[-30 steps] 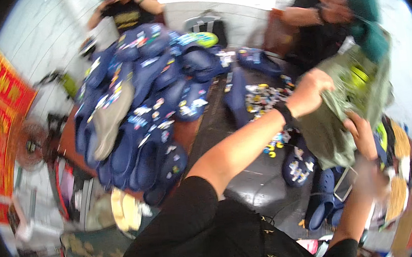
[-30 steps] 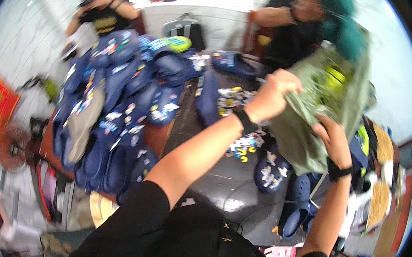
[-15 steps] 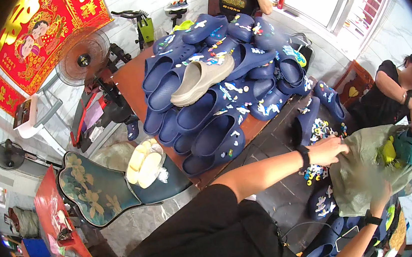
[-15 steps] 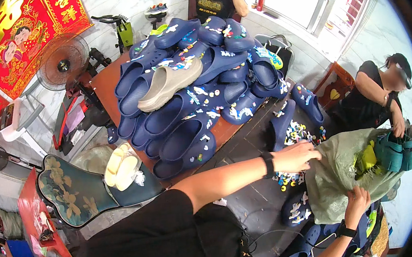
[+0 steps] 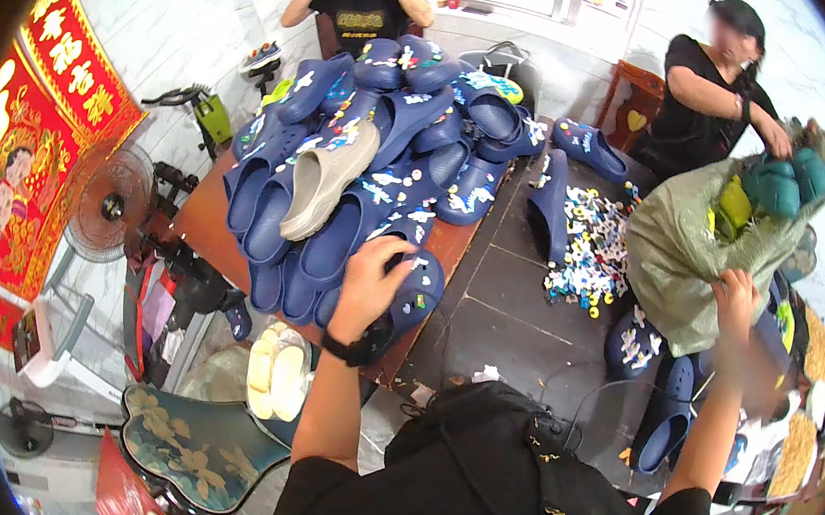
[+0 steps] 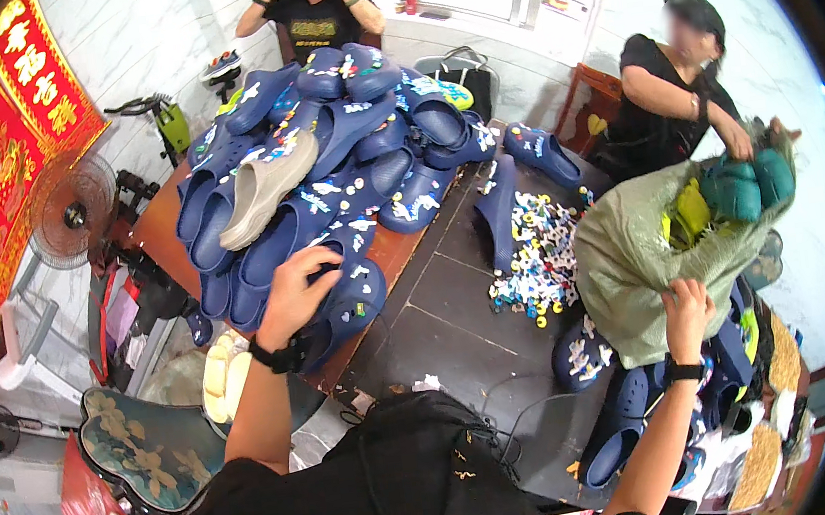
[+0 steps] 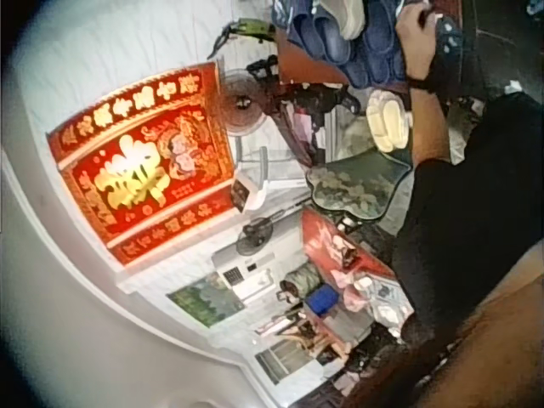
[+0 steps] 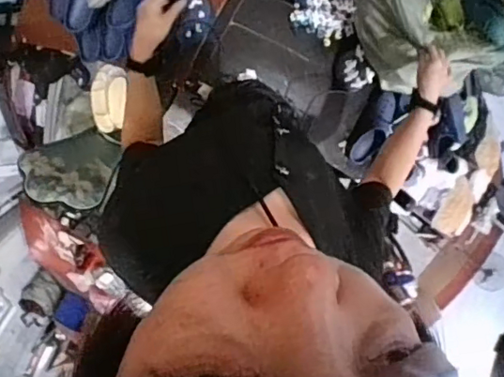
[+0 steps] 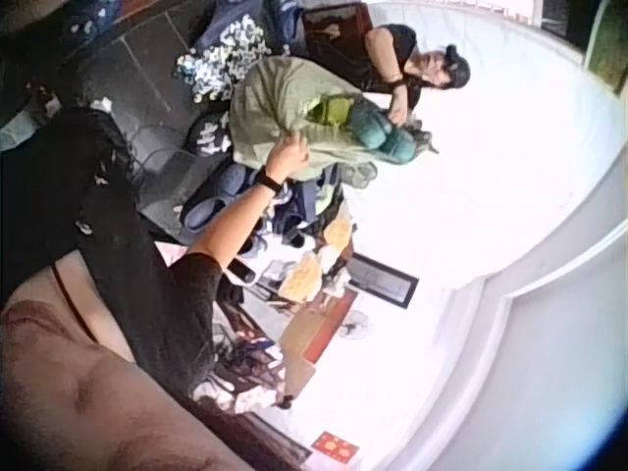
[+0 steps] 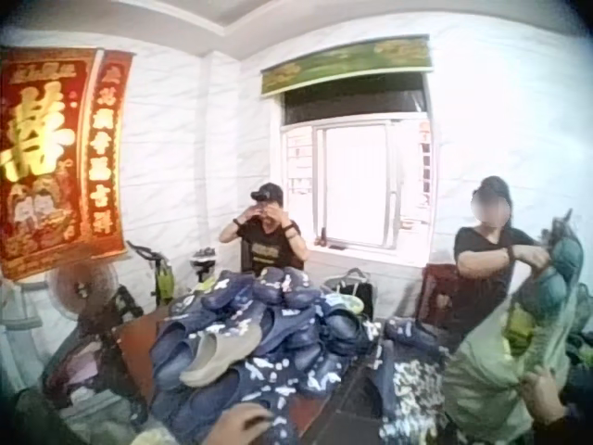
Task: Inserting small decorative charms into the pre-molded holes of foam clogs.
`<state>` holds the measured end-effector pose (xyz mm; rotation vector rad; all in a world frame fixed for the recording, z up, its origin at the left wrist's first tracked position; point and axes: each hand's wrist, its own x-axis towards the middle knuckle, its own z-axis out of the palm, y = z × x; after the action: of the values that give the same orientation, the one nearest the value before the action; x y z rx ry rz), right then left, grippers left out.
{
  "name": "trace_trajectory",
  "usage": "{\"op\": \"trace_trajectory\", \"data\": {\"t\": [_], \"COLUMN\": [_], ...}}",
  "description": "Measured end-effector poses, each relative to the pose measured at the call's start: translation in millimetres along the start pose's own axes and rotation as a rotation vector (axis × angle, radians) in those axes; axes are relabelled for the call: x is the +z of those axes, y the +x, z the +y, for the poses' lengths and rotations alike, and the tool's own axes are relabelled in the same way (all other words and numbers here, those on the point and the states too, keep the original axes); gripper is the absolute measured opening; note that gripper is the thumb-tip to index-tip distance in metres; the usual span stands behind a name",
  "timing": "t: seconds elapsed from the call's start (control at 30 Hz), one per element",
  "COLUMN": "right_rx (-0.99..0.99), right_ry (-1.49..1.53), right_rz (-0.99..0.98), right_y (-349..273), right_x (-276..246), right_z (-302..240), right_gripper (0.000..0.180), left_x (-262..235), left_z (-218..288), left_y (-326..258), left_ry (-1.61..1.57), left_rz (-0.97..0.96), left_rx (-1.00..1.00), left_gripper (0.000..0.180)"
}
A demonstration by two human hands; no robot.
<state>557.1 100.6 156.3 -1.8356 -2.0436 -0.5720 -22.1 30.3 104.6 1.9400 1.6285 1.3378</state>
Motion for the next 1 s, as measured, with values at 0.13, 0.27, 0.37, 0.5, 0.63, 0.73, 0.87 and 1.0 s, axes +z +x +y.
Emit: {"op": "trace_trajectory", "data": {"t": [0.13,0.27,0.37,0.5,0.63,0.73,0.87,1.0], "right_rx": [0.028,0.012,-0.004,-0.015,-0.075,-0.028,-0.019,0.063], "right_ry": [0.054,0.088,0.187,0.135,0.16,0.201,0.247,0.265], "right_rz": [-0.018,-0.038,-0.09,-0.127,0.034,-0.007,-0.002,-0.054], "right_y": [-8,-16,-27,-41,-68,-64,-79,-105], "right_x": [-9,2,12,28,85,45,37,40], "right_z": [-18,-11,-3,10,68,21,16,22], "right_gripper": [0.023,0.028,0.029,0.031,0.036,0.034,0.033,0.032], "left_x": [-30,-48,-64,-76,-76,-71,-68,-64], "left_z": [-3,-13,-21,-39,-51,-59,-60,-61], "left_y": [-23,-29,-24,-20,-15,-20,-24,-28], "left_ry": [-0.089,-0.034,0.195,0.455,0.466,0.466,0.484,0.465], "left_rz": [0.18,0.37,0.508,0.619,0.631,0.641,0.657,0.676], "left_rx": [-0.198,-0.283,-0.196,-0.183,-0.179,-0.166,-0.202,-0.201], "left_gripper": [0.017,0.02,0.022,0.027,0.029,0.031,0.032,0.032]}}
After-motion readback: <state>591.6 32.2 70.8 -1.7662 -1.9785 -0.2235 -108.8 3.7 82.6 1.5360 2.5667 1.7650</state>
